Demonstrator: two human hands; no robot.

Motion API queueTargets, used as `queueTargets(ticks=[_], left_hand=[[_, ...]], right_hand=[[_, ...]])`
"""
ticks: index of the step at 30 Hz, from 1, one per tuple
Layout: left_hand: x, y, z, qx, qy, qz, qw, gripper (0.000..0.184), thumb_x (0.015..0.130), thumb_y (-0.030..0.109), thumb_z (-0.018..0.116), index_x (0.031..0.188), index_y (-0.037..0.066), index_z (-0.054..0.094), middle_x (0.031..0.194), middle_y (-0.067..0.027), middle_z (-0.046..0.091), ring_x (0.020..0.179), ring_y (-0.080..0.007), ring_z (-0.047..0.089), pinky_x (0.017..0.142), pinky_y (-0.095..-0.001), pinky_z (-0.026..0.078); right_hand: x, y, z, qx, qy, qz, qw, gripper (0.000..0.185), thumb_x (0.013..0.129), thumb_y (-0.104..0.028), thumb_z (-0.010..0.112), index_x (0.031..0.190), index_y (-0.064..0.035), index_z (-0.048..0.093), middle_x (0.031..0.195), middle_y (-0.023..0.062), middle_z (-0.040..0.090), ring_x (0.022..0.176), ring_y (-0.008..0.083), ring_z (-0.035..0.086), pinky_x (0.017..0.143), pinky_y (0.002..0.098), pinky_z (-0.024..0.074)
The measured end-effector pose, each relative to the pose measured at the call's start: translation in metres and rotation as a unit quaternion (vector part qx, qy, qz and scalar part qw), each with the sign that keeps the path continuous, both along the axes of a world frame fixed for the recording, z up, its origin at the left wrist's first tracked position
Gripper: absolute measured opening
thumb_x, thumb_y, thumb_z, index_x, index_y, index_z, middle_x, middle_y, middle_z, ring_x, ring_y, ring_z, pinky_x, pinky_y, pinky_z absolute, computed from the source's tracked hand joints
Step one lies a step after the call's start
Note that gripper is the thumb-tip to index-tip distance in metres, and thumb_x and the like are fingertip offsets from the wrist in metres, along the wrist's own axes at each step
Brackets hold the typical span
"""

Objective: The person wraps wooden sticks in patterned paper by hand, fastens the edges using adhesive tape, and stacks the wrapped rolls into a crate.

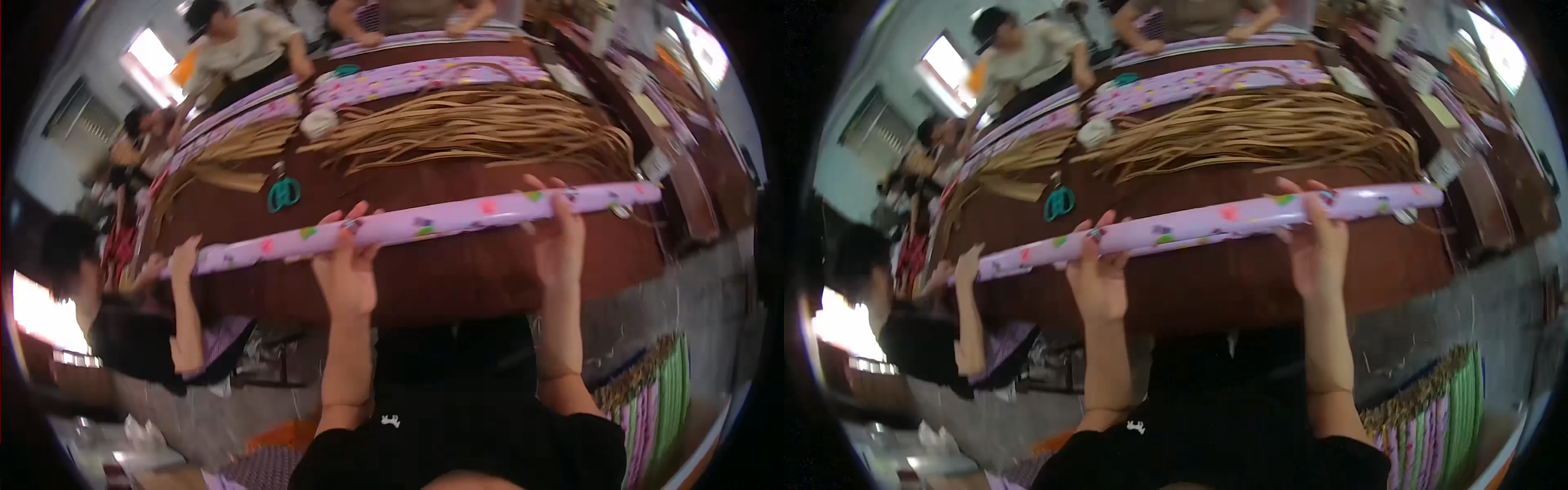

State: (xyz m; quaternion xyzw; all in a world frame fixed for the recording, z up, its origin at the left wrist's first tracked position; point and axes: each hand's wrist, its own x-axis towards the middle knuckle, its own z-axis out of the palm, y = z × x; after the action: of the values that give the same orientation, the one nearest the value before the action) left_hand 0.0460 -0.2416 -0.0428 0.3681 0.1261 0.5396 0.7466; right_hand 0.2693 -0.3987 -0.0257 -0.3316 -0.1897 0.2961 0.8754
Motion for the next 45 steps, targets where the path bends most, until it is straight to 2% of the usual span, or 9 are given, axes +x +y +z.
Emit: queueTargets(ticks=[3, 10, 17, 32, 40, 41, 43, 44, 45], left_hand=[[-0.012, 0.005, 0.021, 0.021, -0.034, 0.108, 0.993, 0.037, 0.097, 0.010, 0.053, 0.131, 0.007, 0.038, 0.133, -0.0228, 0.049, 0.117, -0.0404, 0.055, 0.085, -0.0430, 0.059], [-0.038, 0.024, 0.026, 0.033, -0.081, 0.117, 0.989, 0.045, 0.095, 0.006, 0.054, 0.135, 0.006, 0.033, 0.131, -0.0221, 0.051, 0.116, -0.0407, 0.056, 0.089, -0.0481, 0.057], [-0.039, 0.024, 0.028, 0.004, -0.106, 0.082, 0.991, 0.050, 0.092, -0.002, 0.055, 0.136, 0.007, 0.032, 0.129, -0.0204, 0.053, 0.114, -0.0388, 0.058, 0.088, -0.0446, 0.057], [-0.064, 0.031, 0.023, -0.018, -0.066, 0.074, 0.995, 0.036, 0.102, 0.035, 0.040, 0.127, 0.010, 0.044, 0.123, -0.0226, 0.057, 0.111, -0.0431, 0.059, 0.084, -0.0450, 0.057], [-0.057, 0.022, 0.018, -0.007, -0.191, 0.041, 0.981, 0.046, 0.100, 0.045, 0.041, 0.134, 0.013, 0.039, 0.132, -0.0159, 0.053, 0.119, -0.0372, 0.054, 0.104, -0.0518, 0.042], [-0.057, 0.018, 0.021, -0.038, -0.227, -0.006, 0.973, 0.042, 0.100, 0.037, 0.046, 0.133, 0.013, 0.040, 0.127, -0.0133, 0.057, 0.117, -0.0337, 0.055, 0.108, -0.0520, 0.037], [-0.071, 0.024, 0.017, -0.125, -0.282, 0.016, 0.951, 0.030, 0.099, 0.029, 0.051, 0.124, 0.013, 0.050, 0.106, -0.0084, 0.065, 0.102, -0.0270, 0.061, 0.106, -0.0486, 0.040], [-0.086, 0.031, 0.021, -0.182, -0.314, 0.050, 0.930, 0.012, 0.097, 0.023, 0.055, 0.103, 0.012, 0.058, 0.079, -0.0009, 0.062, 0.081, -0.0197, 0.061, 0.098, -0.0421, 0.045], [-0.104, 0.039, 0.022, -0.181, -0.311, 0.081, 0.930, 0.009, 0.096, 0.022, 0.056, 0.094, 0.013, 0.057, 0.073, 0.0007, 0.057, 0.073, -0.0177, 0.058, 0.090, -0.0386, 0.047]], right_hand=[[0.027, -0.011, -0.014, -0.042, -0.009, -0.064, 0.997, 0.039, 0.096, -0.029, 0.056, 0.126, -0.0066, 0.046, 0.127, 0.0193, 0.057, 0.108, 0.0292, 0.061, 0.071, 0.0311, 0.0530], [0.093, -0.055, -0.025, -0.055, -0.029, -0.079, 0.995, 0.049, 0.097, -0.030, 0.051, 0.137, -0.0026, 0.041, 0.136, 0.0179, 0.051, 0.124, 0.0263, 0.051, 0.103, 0.0372, 0.0435], [0.099, -0.065, -0.032, -0.059, -0.026, -0.073, 0.995, 0.048, 0.099, -0.027, 0.048, 0.137, 0.0000, 0.039, 0.138, 0.0189, 0.048, 0.127, 0.0295, 0.049, 0.106, 0.0393, 0.0432], [0.095, -0.056, -0.036, -0.068, -0.023, -0.049, 0.996, 0.047, 0.098, -0.028, 0.049, 0.137, -0.0023, 0.041, 0.138, 0.0163, 0.049, 0.128, 0.0302, 0.048, 0.102, 0.0361, 0.0469], [0.041, -0.032, -0.021, -0.097, -0.036, -0.078, 0.992, 0.048, 0.098, -0.031, 0.049, 0.138, -0.0054, 0.040, 0.135, 0.0157, 0.052, 0.127, 0.0241, 0.048, 0.104, 0.0367, 0.0427], [0.033, -0.025, -0.026, -0.085, -0.026, -0.047, 0.995, 0.048, 0.101, -0.031, 0.045, 0.139, -0.0031, 0.039, 0.145, 0.0171, 0.041, 0.134, 0.0261, 0.040, 0.109, 0.0390, 0.0376], [-0.004, -0.006, -0.021, -0.056, -0.097, 0.065, 0.992, 0.057, 0.098, -0.040, 0.048, 0.140, -0.0050, 0.035, 0.140, 0.0177, 0.045, 0.131, 0.0314, 0.043, 0.108, 0.0467, 0.0384], [-0.012, 0.000, -0.012, 0.047, -0.086, 0.176, 0.979, 0.061, 0.097, -0.042, 0.050, 0.142, -0.0048, 0.032, 0.144, 0.0195, 0.039, 0.133, 0.0365, 0.039, 0.109, 0.0512, 0.0371], [-0.009, 0.005, -0.003, 0.100, -0.108, 0.224, 0.963, 0.063, 0.097, -0.041, 0.049, 0.144, -0.0036, 0.029, 0.148, 0.0201, 0.033, 0.137, 0.0359, 0.033, 0.112, 0.0504, 0.0325]])
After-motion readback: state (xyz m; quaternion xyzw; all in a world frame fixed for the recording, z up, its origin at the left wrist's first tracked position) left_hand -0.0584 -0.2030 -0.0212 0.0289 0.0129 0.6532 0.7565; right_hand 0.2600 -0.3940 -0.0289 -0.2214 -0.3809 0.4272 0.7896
